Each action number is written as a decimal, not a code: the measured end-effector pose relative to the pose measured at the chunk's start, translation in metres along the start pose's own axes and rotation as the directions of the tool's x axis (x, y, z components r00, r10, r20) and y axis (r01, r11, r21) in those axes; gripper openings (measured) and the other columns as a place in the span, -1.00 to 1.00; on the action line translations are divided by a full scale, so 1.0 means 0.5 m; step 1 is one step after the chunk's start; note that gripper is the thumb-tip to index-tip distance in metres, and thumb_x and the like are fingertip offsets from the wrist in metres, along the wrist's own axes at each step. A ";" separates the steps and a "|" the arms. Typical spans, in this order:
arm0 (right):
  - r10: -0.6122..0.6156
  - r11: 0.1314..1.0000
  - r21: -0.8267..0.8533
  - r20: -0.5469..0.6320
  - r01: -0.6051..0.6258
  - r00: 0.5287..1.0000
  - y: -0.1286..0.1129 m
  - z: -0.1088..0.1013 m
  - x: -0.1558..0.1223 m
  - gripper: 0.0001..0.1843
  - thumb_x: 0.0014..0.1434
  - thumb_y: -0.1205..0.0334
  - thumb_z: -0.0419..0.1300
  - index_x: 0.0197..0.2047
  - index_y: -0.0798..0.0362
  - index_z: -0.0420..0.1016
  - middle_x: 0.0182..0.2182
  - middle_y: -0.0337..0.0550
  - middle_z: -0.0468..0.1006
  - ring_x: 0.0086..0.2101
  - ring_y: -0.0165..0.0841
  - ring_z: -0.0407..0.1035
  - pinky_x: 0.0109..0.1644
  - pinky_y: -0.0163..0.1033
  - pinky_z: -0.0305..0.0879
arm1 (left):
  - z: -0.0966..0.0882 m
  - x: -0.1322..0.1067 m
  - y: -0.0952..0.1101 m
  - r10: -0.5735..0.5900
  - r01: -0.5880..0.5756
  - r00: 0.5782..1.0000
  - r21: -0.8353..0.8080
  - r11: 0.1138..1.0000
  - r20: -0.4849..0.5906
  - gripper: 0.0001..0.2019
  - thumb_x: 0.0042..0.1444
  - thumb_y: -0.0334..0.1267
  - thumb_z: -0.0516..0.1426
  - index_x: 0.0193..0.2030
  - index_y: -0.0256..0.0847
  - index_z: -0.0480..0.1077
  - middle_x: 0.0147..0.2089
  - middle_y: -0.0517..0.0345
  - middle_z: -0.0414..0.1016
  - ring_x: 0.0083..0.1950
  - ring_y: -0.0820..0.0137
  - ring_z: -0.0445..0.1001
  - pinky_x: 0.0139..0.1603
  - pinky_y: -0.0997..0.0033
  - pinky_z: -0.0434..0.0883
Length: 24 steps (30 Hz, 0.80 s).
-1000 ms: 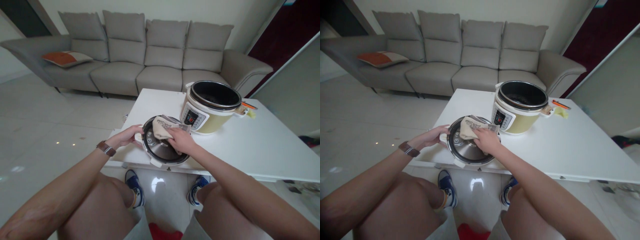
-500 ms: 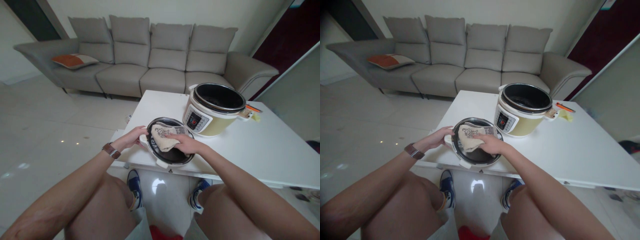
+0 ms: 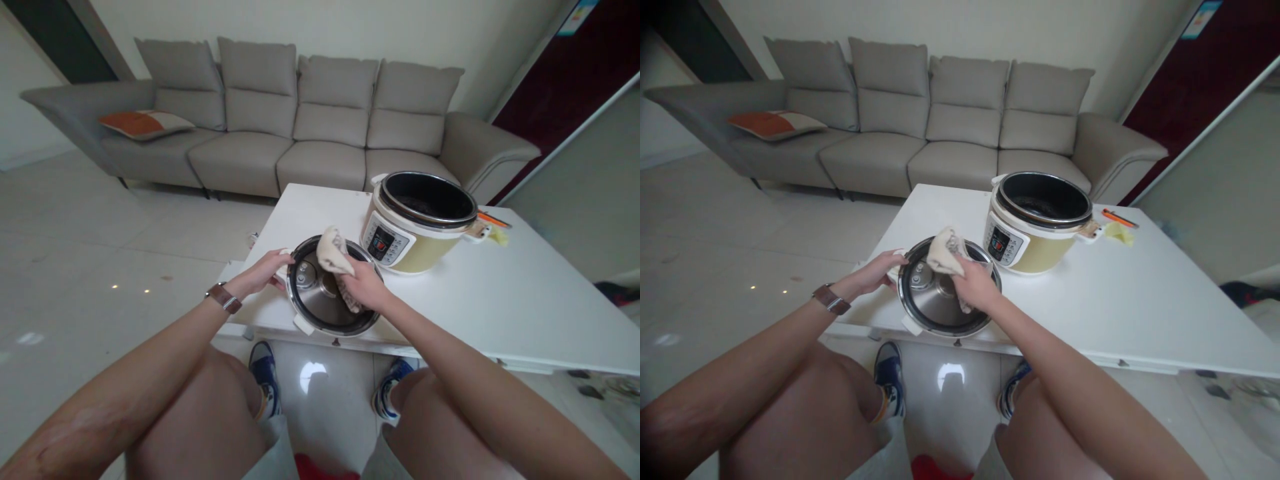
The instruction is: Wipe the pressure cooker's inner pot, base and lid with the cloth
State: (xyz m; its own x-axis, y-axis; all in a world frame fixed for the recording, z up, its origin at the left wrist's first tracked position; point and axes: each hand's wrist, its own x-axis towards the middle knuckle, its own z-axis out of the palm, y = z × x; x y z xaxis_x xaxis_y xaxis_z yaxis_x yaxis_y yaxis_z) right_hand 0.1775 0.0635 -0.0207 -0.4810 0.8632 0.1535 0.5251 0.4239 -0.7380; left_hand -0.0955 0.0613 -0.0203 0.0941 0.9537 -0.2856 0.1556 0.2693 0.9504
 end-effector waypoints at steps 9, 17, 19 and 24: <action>-0.091 0.988 0.153 0.404 0.031 0.910 -0.001 -0.022 -0.016 -0.52 0.28 0.18 0.18 0.24 -0.08 0.60 0.26 -0.18 0.56 0.30 -0.11 0.39 0.43 0.08 0.25 | 0.003 0.001 -0.003 -0.031 0.031 0.999 -0.006 1.000 -0.015 -0.70 -0.06 -0.12 0.25 -0.20 -0.21 0.49 -0.23 0.08 0.48 -0.18 0.22 0.50 -0.57 0.48 0.45; 0.310 0.862 0.460 -0.145 -0.213 0.940 0.036 -0.068 -0.008 -0.54 0.09 -0.01 0.24 -0.01 0.04 0.67 -0.03 -0.12 0.72 0.06 -0.01 0.53 0.29 0.13 0.35 | 0.001 0.005 -0.006 0.033 -0.032 0.999 0.020 0.999 -0.013 -0.68 0.00 -0.04 0.25 -0.19 -0.22 0.50 -0.15 0.03 0.51 -0.05 0.17 0.49 -0.55 0.50 0.45; 0.331 0.876 0.438 -0.243 -0.201 0.912 0.031 -0.056 -0.003 -0.54 0.10 -0.03 0.22 -0.03 0.04 0.66 -0.05 -0.12 0.72 0.05 -0.02 0.52 0.27 0.11 0.35 | 0.000 0.005 -0.004 0.025 -0.025 1.000 0.016 1.000 -0.015 -0.68 0.01 -0.01 0.26 -0.20 -0.21 0.50 -0.11 0.03 0.52 -0.03 0.15 0.50 -0.53 0.47 0.47; 0.194 0.932 0.347 -0.238 -0.103 0.952 0.012 -0.028 0.001 -0.58 0.12 0.04 0.16 -0.03 0.01 0.66 -0.04 -0.16 0.71 0.04 -0.05 0.51 0.27 0.04 0.35 | -0.004 -0.003 0.006 -0.062 0.063 0.998 0.044 0.997 -0.031 -0.63 -0.11 -0.11 0.34 -0.14 -0.18 0.51 -0.11 0.02 0.60 -0.05 0.14 0.56 -0.44 0.44 0.49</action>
State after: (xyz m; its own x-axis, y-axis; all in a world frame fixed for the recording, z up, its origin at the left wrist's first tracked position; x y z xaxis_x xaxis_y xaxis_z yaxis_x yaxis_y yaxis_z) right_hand 0.1898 0.0703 -0.0158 -0.1884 0.9691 0.1593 0.2952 0.2106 -0.9320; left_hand -0.0969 0.0609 -0.0168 0.0541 0.9389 -0.3398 0.2042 0.3227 0.9242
